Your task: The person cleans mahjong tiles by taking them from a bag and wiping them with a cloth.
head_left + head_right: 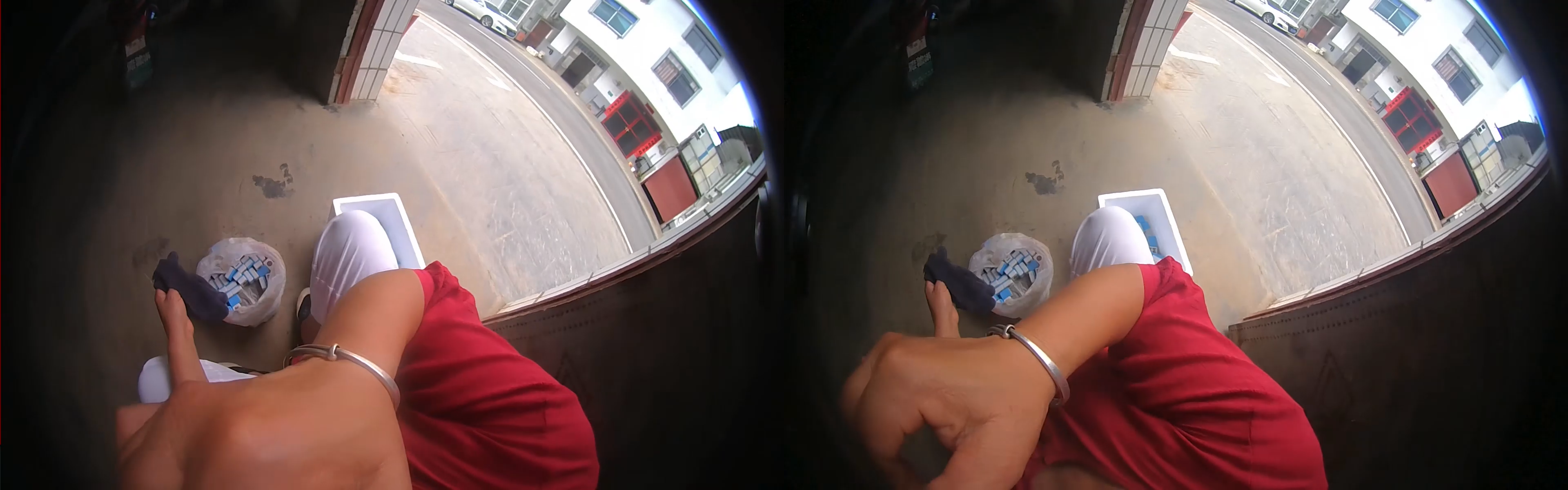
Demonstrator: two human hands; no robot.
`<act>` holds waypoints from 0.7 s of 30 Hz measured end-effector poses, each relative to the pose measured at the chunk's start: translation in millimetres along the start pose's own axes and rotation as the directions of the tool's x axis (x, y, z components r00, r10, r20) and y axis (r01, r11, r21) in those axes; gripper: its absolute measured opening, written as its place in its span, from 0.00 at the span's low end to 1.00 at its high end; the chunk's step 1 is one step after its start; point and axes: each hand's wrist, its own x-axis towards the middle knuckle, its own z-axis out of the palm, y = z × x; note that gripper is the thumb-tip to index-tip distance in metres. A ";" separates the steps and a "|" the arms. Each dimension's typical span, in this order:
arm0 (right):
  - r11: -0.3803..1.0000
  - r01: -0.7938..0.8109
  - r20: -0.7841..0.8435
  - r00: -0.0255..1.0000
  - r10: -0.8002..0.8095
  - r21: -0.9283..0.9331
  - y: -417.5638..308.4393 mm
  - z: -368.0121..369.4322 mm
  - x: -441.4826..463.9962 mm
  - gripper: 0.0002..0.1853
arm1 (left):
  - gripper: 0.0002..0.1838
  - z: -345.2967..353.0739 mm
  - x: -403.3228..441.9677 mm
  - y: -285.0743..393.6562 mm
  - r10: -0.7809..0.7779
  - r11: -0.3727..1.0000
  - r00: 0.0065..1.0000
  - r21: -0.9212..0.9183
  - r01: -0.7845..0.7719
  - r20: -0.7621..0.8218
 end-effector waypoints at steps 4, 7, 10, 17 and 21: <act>0.981 -0.073 -0.055 0.995 0.084 0.179 16.8 6.7 -8.4 0.13 | 0.22 -7.0 4.3 2.6 -0.045 0.999 0.999 -0.030 0.045 -0.029; 0.992 -0.117 0.077 0.991 0.113 0.053 6.6 -7.8 1.4 0.13 | 0.21 -19.4 9.4 -7.9 -0.069 0.998 0.997 0.003 0.069 -0.035; 0.973 -0.169 0.084 0.984 0.158 0.155 -0.9 -17.2 8.8 0.13 | 0.20 -22.7 12.8 -14.8 -0.045 0.999 0.999 0.008 0.044 0.020; 0.994 -0.011 -0.034 0.999 0.015 0.108 13.2 -0.6 -8.2 0.13 | 0.20 -11.6 16.3 -16.8 0.015 0.999 0.998 -0.048 -0.012 0.060; 0.954 -0.226 0.050 0.974 0.220 0.197 -2.7 -12.8 0.4 0.13 | 0.22 -6.8 8.7 -8.9 0.014 0.997 0.999 -0.077 -0.010 0.052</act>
